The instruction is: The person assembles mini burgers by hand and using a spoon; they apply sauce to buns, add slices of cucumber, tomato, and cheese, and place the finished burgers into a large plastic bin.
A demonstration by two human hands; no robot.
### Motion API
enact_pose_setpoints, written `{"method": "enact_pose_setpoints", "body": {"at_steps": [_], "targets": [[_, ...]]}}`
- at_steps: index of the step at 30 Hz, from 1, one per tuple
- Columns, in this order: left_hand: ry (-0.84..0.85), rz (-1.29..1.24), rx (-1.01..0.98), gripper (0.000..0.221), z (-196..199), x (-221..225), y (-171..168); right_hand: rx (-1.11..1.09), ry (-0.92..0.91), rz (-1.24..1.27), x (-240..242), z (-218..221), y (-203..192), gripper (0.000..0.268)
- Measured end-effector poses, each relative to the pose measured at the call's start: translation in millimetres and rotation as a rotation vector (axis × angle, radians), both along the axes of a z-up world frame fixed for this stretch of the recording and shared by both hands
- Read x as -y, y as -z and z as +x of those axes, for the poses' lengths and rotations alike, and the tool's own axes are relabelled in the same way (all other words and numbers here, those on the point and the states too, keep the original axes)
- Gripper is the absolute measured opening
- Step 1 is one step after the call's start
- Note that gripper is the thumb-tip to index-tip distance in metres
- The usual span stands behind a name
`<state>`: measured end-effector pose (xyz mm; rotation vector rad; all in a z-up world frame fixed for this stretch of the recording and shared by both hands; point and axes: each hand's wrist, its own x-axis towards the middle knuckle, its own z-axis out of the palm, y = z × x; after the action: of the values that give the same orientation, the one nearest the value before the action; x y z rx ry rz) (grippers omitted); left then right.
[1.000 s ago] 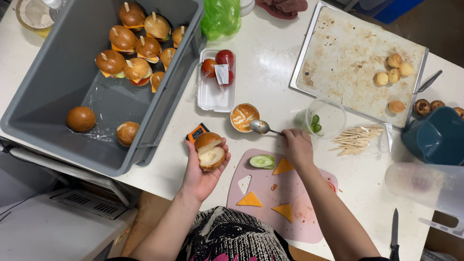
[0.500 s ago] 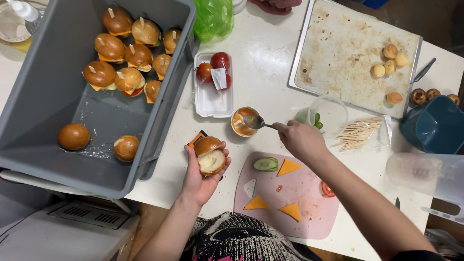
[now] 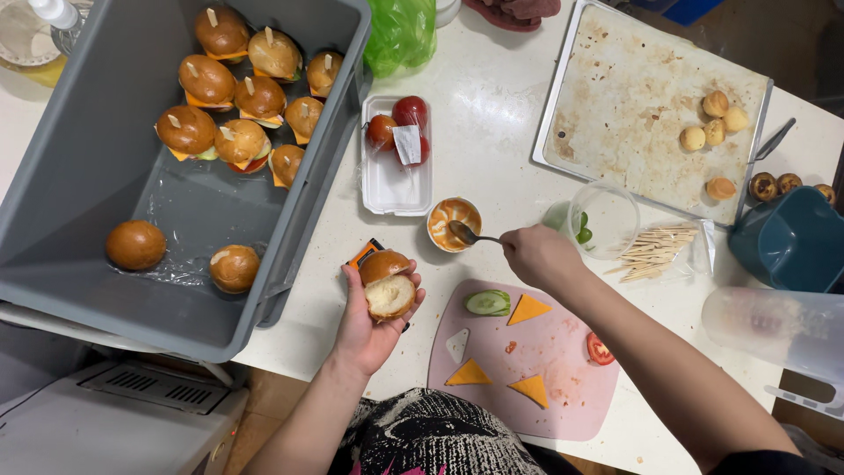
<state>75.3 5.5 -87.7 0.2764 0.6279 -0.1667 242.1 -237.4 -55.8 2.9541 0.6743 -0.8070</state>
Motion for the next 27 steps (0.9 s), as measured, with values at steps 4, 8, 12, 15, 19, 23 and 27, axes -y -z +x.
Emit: {"method": "enact_pose_setpoints", "body": {"at_steps": [4, 8, 12, 15, 19, 23, 27], "targets": [[0.007, -0.001, -0.014, 0.085, 2.4, 1.5, -3.3, -0.134, 0.098, 0.238, 11.1, 2.7, 17.8, 0.025], [0.021, 0.015, -0.038, 0.087, 5.4, 1.7, -5.0, -0.326, 0.257, 0.254, 15.5, 8.2, 30.9, 0.026], [0.008, 0.025, 0.004, 0.087, 8.5, 1.1, -5.6, -0.49, 0.379, 0.408, 20.4, 5.7, 37.7, 0.025], [-0.01, 0.052, -0.003, 0.084, 9.8, -2.4, -6.3, -0.645, 0.61, 0.421, 20.5, -2.3, 42.0, 0.026], [-0.028, 0.025, -0.012, 0.087, 10.7, -7.0, -5.4, -0.826, 0.826, 0.599, 20.6, -20.5, 47.6, 0.028], [-0.018, 0.016, 0.063, 0.092, 10.6, -6.8, -4.4, -0.999, 1.013, 0.863, 16.7, -43.0, 47.0, 0.028], [-0.014, 0.048, 0.013, 0.092, 7.7, -1.8, -9.7, -1.007, 1.06, 0.957, 30.0, -73.7, 26.1, 0.027]]}}
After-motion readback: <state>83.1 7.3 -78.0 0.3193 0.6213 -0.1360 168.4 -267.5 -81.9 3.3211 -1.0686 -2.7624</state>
